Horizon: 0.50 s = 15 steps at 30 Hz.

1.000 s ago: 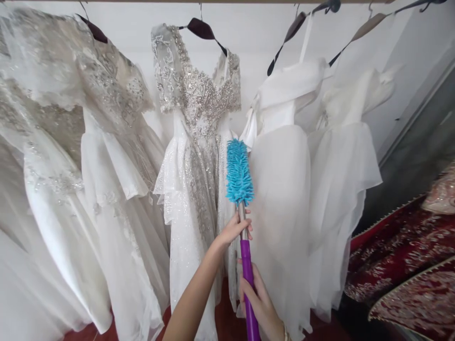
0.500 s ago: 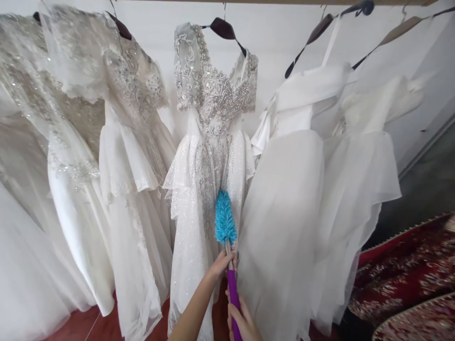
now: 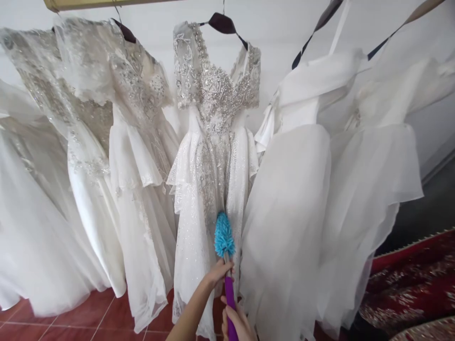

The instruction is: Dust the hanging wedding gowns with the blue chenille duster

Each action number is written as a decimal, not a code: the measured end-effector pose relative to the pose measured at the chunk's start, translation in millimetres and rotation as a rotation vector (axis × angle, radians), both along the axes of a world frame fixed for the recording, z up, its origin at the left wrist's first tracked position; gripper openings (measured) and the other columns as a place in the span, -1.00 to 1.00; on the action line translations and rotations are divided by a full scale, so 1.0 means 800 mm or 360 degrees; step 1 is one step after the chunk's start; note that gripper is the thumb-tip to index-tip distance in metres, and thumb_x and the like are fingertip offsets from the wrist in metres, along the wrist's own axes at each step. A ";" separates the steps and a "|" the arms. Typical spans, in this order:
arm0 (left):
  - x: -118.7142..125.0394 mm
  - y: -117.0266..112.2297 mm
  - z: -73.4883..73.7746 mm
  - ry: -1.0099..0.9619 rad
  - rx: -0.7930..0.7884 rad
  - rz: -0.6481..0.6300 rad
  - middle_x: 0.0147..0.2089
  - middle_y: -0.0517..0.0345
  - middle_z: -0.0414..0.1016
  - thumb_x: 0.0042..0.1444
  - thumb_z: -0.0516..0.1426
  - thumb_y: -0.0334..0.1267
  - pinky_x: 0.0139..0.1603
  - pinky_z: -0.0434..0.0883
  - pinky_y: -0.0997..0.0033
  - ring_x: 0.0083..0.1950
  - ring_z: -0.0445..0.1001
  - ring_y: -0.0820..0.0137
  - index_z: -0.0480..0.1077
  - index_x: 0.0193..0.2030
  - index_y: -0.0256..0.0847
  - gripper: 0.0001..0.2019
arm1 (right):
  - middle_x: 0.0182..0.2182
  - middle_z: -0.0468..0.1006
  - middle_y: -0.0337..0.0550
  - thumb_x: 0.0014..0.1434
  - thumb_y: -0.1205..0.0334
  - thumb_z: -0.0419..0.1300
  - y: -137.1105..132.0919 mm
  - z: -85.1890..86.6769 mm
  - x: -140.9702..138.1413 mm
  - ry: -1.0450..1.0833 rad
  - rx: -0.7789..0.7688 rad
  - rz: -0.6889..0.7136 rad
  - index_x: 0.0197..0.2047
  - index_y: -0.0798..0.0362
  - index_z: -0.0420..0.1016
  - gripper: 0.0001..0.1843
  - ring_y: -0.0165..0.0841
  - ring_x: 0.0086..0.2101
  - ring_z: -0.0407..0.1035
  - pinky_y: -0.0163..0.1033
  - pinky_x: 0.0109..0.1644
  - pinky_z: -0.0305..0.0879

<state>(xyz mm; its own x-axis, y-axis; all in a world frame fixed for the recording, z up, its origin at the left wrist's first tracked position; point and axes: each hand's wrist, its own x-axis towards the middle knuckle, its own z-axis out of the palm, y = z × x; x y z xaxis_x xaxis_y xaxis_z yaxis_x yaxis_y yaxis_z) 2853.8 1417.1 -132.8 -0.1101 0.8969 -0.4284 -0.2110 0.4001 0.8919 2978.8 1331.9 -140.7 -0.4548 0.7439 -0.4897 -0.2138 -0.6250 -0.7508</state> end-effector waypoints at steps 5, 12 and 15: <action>0.002 0.016 0.114 0.0081 0.0255 0.0012 -0.48 0.33 0.41 -0.06 0.24 0.07 -0.44 0.37 0.42 -0.56 0.37 0.51 0.25 0.00 -0.22 -0.44 | -0.71 0.31 -0.49 -0.16 -0.36 0.27 0.003 0.076 0.010 0.0125 0.0257 0.0057 0.17 0.06 0.24 -0.05 -0.57 -0.79 0.01 -0.40 -0.74 -0.06; -0.020 -0.002 0.202 0.0088 0.0610 -0.0059 -0.47 0.32 0.39 -0.05 0.23 0.08 -0.47 0.31 0.44 -0.58 0.38 0.49 0.20 0.12 -0.18 -0.36 | -0.60 0.32 -0.41 -0.06 -0.29 0.24 -0.002 0.121 -0.002 -0.0006 0.0590 0.0128 0.21 -0.02 0.26 -0.15 -0.47 -0.64 0.17 -0.34 -0.61 0.22; -0.044 -0.013 0.191 0.0097 0.0584 -0.0052 -0.48 0.32 0.37 -0.06 0.22 0.09 -0.50 0.28 0.45 -0.59 0.37 0.48 0.20 0.12 -0.18 -0.35 | -0.57 0.34 -0.38 -0.04 -0.27 0.24 -0.010 0.112 -0.023 -0.0029 0.0653 0.0159 0.19 -0.02 0.28 -0.19 -0.44 -0.60 0.23 -0.32 -0.57 0.27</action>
